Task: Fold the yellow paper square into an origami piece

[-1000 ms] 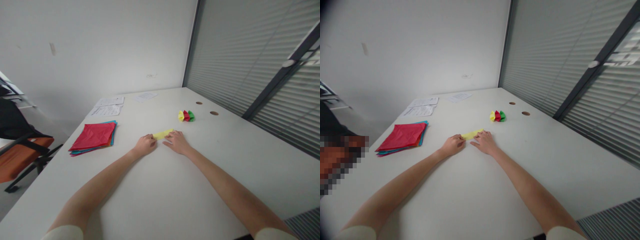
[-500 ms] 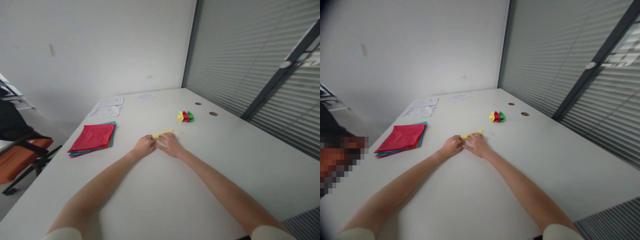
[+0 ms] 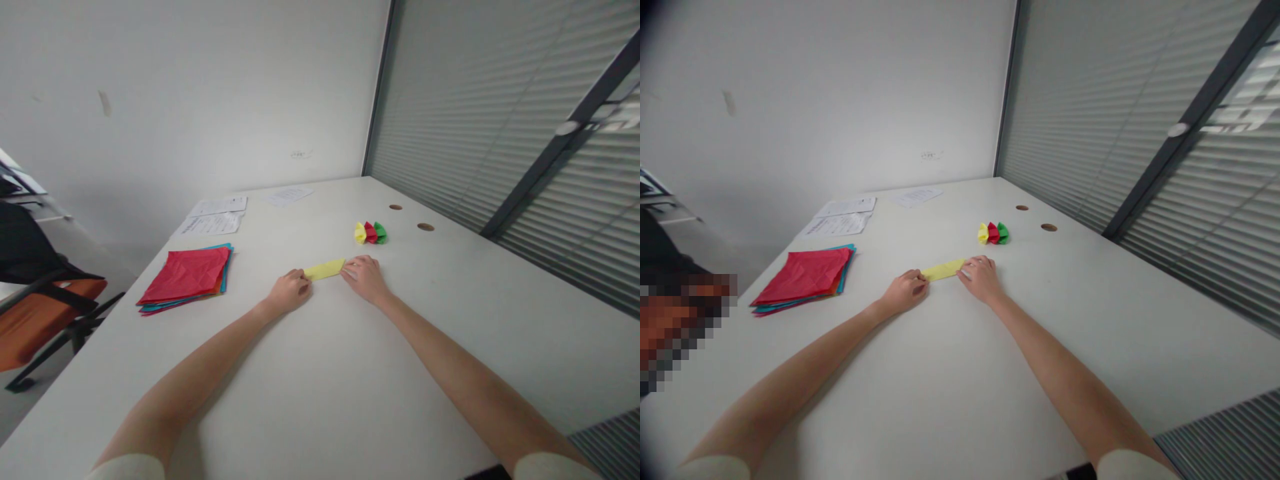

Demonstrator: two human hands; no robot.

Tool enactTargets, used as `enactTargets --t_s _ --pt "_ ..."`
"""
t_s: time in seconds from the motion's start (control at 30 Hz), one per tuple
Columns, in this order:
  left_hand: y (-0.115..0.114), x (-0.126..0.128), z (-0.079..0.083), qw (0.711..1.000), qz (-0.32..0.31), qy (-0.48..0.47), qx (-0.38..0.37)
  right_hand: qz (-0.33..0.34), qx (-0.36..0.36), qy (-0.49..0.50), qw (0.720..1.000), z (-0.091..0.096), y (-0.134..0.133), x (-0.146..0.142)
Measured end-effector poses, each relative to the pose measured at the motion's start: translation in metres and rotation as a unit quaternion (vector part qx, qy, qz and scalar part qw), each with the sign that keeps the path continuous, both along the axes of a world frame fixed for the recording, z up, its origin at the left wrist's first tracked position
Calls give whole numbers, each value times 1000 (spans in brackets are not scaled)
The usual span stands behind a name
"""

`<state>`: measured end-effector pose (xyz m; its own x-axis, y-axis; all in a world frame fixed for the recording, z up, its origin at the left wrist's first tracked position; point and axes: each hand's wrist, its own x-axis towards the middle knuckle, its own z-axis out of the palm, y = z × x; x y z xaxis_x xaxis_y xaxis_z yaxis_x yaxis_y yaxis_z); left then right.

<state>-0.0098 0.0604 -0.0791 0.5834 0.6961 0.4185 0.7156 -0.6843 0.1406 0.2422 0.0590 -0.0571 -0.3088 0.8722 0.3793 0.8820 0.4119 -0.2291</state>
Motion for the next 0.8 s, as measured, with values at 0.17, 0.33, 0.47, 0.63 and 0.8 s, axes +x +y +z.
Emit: enactTargets --t_s 0.17,0.33,0.47,0.63,0.8 --pt "0 1 2 999 -27 -20 -10 89 28 -3 996 1 -11 -29" --pt "0 2 5 1000 -19 -14 -16 132 -8 -66 989 -7 -13 -38" --pt "3 3 5 1000 -10 -1 -26 79 -18 -65 995 -8 -5 -12" --pt "4 -4 7 997 62 29 39 70 -11 -75 995 -6 -5 4" --pt "-6 -2 14 993 52 -25 99 72 2 -101 992 -3 -10 -4"
